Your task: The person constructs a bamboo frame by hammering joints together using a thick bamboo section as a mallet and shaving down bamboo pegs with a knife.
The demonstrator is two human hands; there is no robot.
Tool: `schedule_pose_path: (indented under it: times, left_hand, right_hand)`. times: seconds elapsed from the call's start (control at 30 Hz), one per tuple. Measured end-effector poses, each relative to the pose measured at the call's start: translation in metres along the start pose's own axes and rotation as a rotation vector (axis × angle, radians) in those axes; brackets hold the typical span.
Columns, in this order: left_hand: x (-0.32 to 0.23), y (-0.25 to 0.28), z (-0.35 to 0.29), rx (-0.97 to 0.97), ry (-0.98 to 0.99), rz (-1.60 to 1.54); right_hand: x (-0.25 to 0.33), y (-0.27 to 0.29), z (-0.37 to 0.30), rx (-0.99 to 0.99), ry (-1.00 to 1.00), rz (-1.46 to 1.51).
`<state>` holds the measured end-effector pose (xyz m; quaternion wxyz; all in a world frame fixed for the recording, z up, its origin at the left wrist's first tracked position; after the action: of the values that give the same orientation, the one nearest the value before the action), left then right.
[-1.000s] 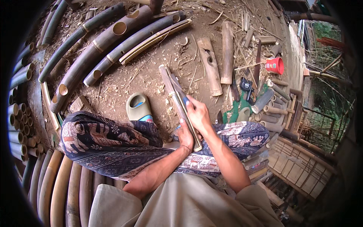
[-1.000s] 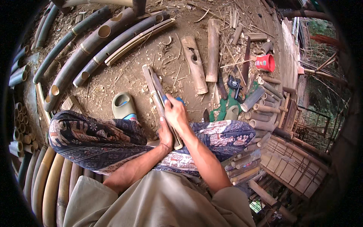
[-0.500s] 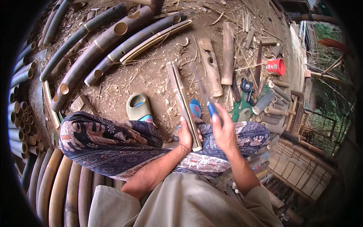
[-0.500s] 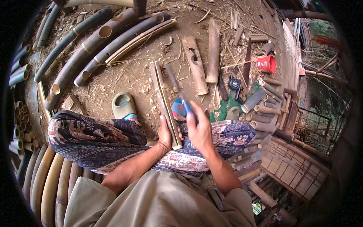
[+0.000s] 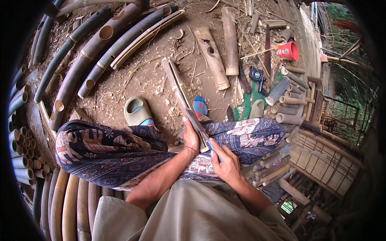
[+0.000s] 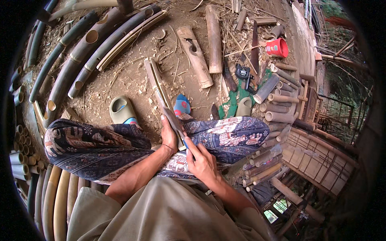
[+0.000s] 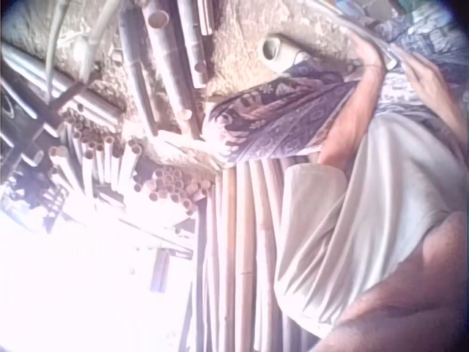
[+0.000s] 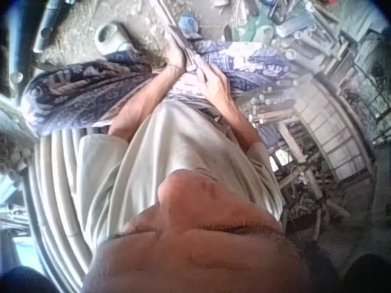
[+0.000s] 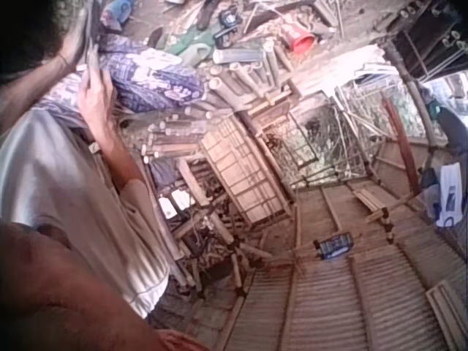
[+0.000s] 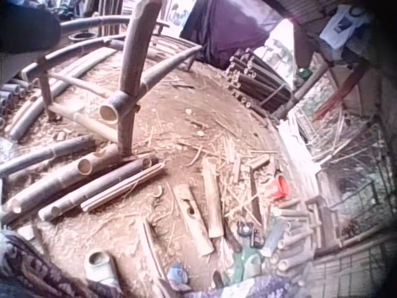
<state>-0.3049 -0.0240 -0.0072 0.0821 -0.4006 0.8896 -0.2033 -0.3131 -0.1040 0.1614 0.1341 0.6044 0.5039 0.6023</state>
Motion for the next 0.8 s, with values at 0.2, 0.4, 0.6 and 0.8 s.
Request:
schedule_pose_path:
  times: [0.2, 0.4, 0.6, 0.8]
  left_hand:
    - [0.002, 0.009, 0.010, -0.181, -0.109, 0.244]
    - [0.000, 0.006, 0.005, -0.142, -0.084, 0.180]
    - [-0.008, 0.005, -0.006, -0.167, -0.085, 0.368]
    - [0.002, 0.009, 0.013, -0.120, -0.161, 0.232]
  right_hand:
    - [-0.018, -0.030, 0.013, -0.122, 0.047, 0.016]
    - [-0.013, -0.028, 0.088, -0.025, -0.066, 0.011]
    - [-0.029, -0.033, 0.068, -0.115, 0.124, -0.074]
    - [-0.026, -0.030, 0.058, -0.077, 0.070, -0.048]
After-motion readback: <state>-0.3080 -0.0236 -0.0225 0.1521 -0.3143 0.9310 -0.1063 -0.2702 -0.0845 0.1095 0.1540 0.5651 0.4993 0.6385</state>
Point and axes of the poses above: each hand's wrist, its own z-axis towards the middle knuckle, its own y-axis out of the back of the hand, x = y × z, the point moved 1 cm from there along z, towards the middle knuckle, and after that the axes turned 15 degrees about y, right-handed, at the moved point
